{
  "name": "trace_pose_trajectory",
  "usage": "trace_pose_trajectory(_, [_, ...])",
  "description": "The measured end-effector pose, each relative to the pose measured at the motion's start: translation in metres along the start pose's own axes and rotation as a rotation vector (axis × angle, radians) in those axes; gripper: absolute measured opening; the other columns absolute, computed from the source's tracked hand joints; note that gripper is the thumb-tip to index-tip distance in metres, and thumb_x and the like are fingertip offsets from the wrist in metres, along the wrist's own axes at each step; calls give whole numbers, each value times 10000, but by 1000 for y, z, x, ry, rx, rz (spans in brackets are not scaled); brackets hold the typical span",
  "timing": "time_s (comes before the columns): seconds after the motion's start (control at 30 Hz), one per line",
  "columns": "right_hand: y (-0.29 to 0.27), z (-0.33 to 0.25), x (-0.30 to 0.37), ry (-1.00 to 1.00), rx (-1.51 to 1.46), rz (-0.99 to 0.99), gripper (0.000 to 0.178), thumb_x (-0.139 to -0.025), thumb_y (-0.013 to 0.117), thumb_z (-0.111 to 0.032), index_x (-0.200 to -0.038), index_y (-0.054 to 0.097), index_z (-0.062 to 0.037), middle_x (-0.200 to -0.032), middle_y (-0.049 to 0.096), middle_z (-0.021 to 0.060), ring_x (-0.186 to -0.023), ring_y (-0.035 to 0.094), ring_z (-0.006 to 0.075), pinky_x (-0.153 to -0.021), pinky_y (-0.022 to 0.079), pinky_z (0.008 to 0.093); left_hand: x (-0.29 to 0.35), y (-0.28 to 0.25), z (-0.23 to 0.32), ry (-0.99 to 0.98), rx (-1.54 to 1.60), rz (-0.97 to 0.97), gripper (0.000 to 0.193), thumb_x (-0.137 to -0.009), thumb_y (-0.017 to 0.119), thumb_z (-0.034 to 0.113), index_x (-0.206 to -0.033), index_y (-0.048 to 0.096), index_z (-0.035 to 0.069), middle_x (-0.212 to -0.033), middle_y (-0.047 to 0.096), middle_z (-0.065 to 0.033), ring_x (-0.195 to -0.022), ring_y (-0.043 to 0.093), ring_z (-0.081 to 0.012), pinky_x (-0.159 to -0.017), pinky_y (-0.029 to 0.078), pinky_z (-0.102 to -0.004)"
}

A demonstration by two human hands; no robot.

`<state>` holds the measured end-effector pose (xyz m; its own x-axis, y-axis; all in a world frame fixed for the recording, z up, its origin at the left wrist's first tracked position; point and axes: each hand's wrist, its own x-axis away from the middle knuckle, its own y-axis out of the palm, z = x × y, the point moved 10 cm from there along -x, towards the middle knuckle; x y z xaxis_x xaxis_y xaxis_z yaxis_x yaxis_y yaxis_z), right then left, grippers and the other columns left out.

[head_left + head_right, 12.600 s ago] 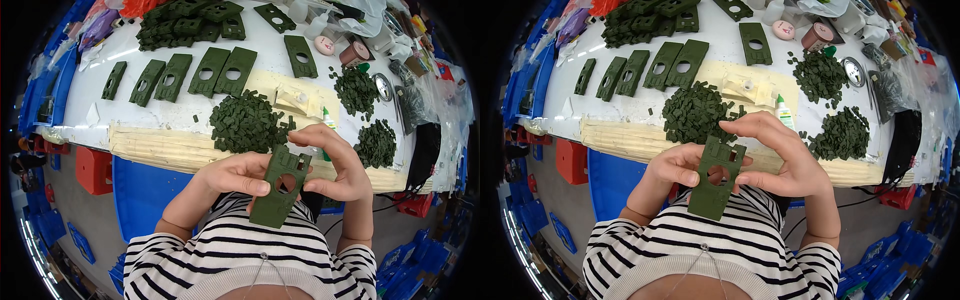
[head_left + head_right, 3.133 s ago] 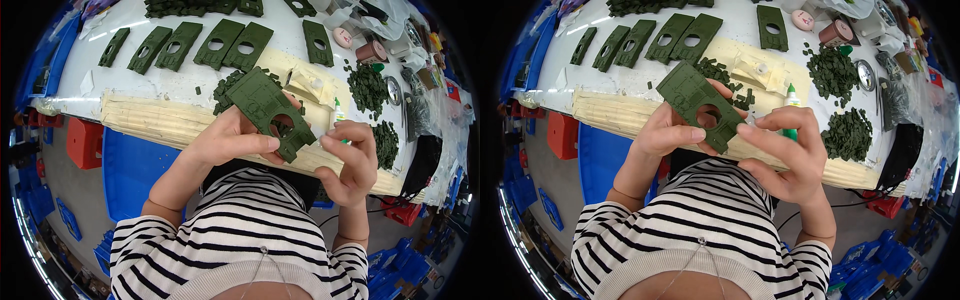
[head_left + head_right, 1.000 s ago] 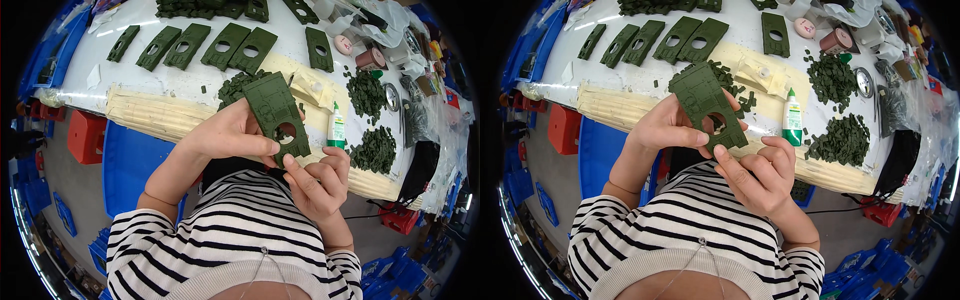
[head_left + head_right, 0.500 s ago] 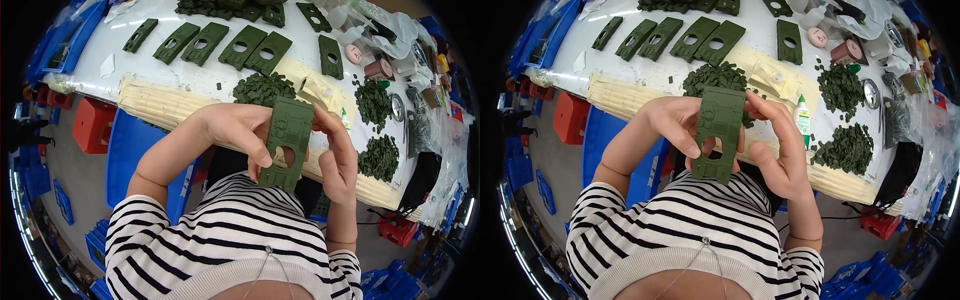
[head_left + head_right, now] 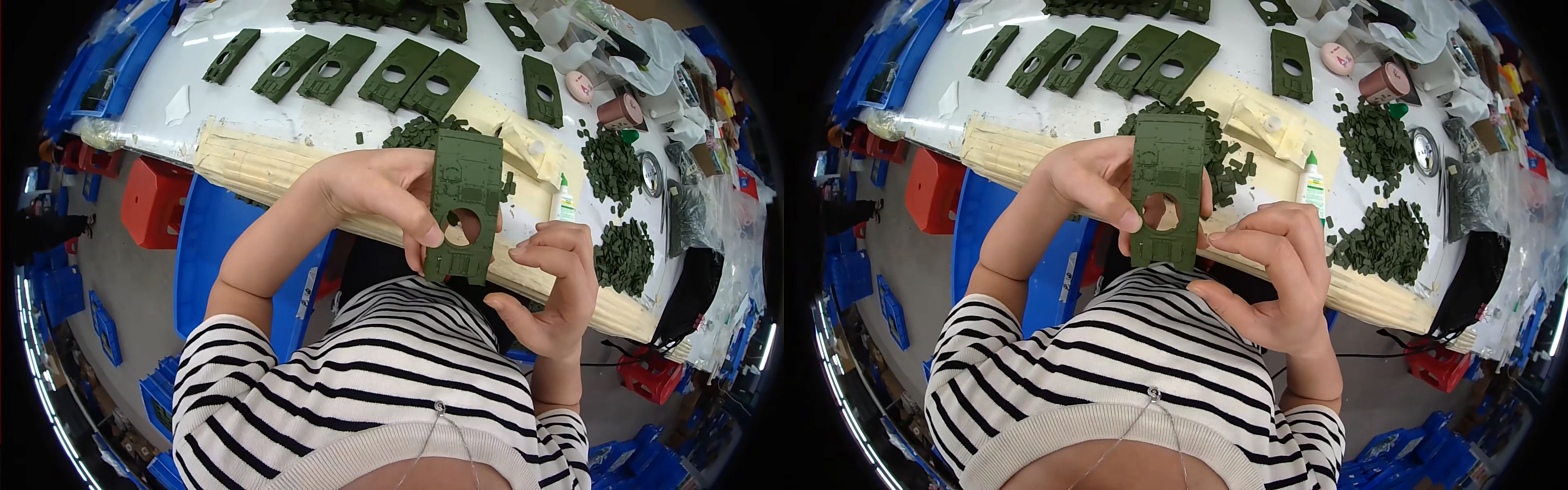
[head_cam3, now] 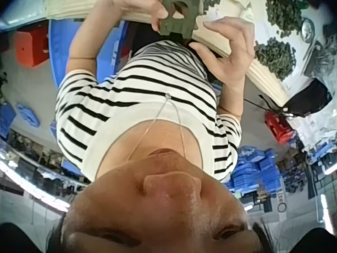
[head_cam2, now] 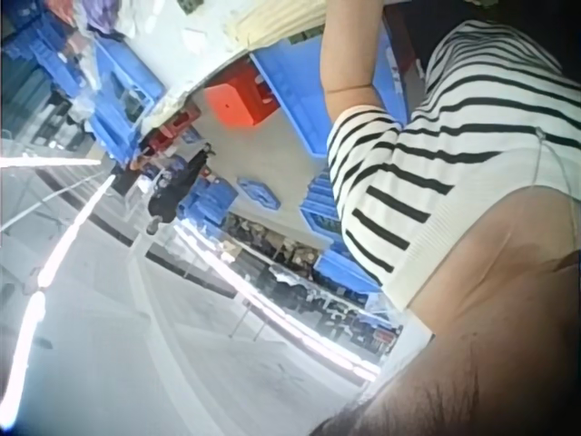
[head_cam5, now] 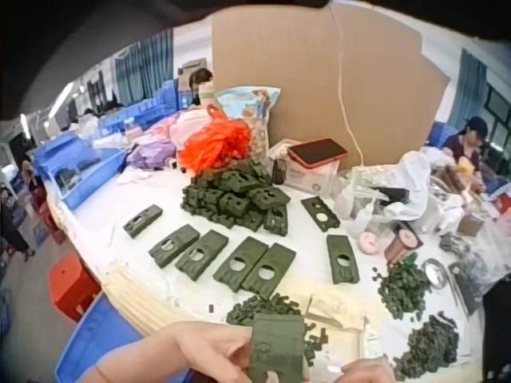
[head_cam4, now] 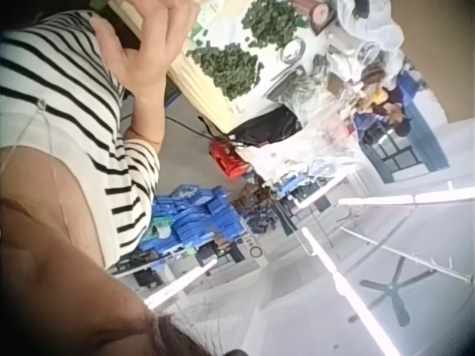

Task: The recorder is assembling small plastic toy tanks by gluing various green components onto the main chassis.

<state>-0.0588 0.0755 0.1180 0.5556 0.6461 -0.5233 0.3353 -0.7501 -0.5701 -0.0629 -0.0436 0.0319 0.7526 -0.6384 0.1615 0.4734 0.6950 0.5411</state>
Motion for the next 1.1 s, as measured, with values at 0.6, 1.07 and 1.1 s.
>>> trace_pose_trajectory(0.6, [52, 51, 41, 743, -770, 47, 153, -911, 622, -64, -1011, 587, 45, -831, 666, 95, -687, 609, 96, -628, 502, 215, 3, -20, 5, -20, -171, 26, 609, -662, 722, 116, -1212, 540, -69, -1108, 605, -203, -762, 651, -196, -540, 606, -290])
trace_pose_trajectory(1.07, [78, 61, 43, 829, -1136, -6, 258, -951, 564, -127, -1123, 556, 65, -977, 690, 176, -779, 685, 173, -672, 567, 262, -1, -24, 12, -17, -205, 53, 613, -675, 702, 116, -1233, 529, -69, -1096, 621, -190, -790, 670, -218, -540, 609, -308])
trace_pose_trajectory(1.1, [77, 60, 41, 817, -1132, 24, 258, -949, 566, -120, -1128, 554, 66, -989, 688, 178, -793, 689, 180, -686, 572, 268, -1, -27, 11, -16, -207, 71, 617, -676, 703, 119, -1236, 528, -69, -1099, 621, -191, -792, 671, -218, -537, 609, -312])
